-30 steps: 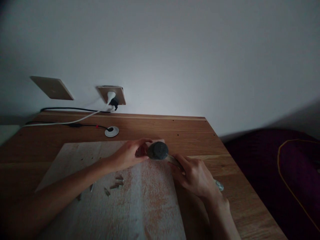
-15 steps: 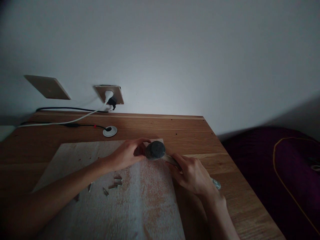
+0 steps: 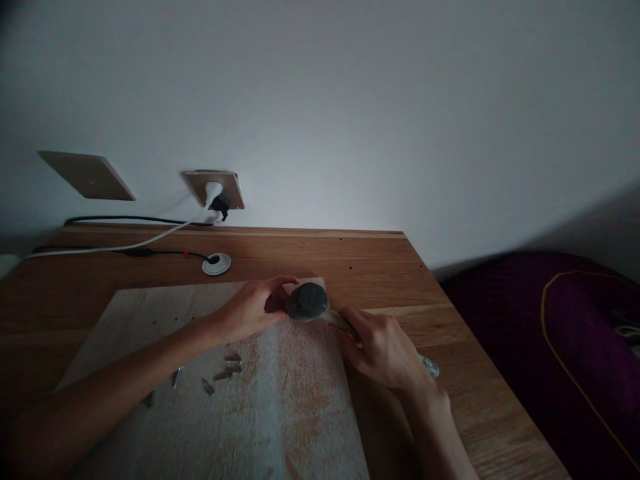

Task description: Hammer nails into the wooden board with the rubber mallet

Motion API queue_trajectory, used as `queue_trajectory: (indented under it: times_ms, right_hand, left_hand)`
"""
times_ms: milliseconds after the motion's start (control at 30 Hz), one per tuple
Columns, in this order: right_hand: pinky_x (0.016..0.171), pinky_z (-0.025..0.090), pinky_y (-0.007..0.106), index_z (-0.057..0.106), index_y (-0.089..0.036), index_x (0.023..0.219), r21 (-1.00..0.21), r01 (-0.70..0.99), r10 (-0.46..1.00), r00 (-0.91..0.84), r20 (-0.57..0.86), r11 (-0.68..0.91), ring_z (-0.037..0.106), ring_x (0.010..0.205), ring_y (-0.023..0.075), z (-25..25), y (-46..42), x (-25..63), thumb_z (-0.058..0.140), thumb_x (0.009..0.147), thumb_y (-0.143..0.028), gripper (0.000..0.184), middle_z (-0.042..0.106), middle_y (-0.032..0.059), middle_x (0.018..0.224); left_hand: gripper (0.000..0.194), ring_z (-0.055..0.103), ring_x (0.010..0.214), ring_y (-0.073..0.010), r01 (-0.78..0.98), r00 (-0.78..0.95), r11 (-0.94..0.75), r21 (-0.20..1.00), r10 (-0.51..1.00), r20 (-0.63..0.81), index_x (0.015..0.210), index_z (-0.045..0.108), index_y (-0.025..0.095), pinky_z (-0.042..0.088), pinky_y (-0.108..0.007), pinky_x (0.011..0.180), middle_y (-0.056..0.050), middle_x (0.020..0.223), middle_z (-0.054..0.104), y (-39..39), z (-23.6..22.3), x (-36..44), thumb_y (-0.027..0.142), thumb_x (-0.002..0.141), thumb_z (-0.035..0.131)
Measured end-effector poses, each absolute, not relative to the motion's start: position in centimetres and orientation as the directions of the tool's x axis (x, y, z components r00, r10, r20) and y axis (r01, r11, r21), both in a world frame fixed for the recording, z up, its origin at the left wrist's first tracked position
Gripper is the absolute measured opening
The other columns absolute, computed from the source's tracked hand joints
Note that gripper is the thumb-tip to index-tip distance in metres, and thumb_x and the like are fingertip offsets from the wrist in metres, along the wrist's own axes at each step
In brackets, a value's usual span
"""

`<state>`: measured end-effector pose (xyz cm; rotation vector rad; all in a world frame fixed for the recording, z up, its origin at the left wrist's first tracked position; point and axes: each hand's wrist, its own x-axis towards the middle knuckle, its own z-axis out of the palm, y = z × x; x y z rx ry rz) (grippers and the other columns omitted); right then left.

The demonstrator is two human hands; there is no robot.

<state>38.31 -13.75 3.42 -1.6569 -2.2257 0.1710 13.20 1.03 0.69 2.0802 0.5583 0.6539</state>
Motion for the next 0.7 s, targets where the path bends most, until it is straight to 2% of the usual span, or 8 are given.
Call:
queue_trajectory:
  times_ms: [300, 567, 700]
  right_hand:
    - [0.053, 0.043, 0.030, 0.065, -0.020, 0.099, -0.338, 0.896, 0.952, -0.226, 0.209, 0.287, 0.068, 0.057, 0.0193, 3.60, -13.76, 38.14, 0.052, 0.109, -0.035, 0.022, 0.071, 0.0032, 0.073]
    - [0.054, 0.040, 0.032, 0.067, -0.017, 0.101, -0.387, 0.883, 0.961, -0.212, 0.177, 0.266, 0.065, 0.056, 0.0213, 3.55, -13.85, 38.35, 0.054, 0.108, -0.036, 0.024, 0.068, 0.0036, 0.070]
    - [0.055, 0.040, 0.032, 0.065, -0.020, 0.093, -0.454, 0.866, 0.976, -0.155, 0.149, 0.207, 0.063, 0.057, 0.0206, 3.19, -13.89, 38.32, 0.055, 0.106, -0.038, 0.024, 0.067, 0.0029, 0.070]
  left_hand:
    - [0.053, 0.076, 0.109, -0.0205, 0.095, 0.774, -0.493, 0.865, 0.583, 0.247, 0.135, 0.067, 0.026, 0.057, -0.032, 0.094, -0.004, 0.129, 0.079, 1.18, 0.33, 13.26, 0.010, 0.085, 0.070]
    - [0.052, 0.075, 0.112, -0.0226, 0.149, 0.762, -0.521, 0.841, 0.602, 0.238, 0.134, 0.068, 0.024, 0.057, -0.036, 0.098, -0.006, 0.129, 0.079, 1.05, 0.72, 13.17, 0.011, 0.084, 0.071]
    - [0.052, 0.077, 0.096, -0.0207, 0.161, 0.767, -0.527, 0.835, 0.599, 0.230, 0.134, 0.069, 0.022, 0.058, -0.032, 0.086, -0.005, 0.114, 0.082, 1.12, 0.59, 13.25, 0.009, 0.083, 0.072]
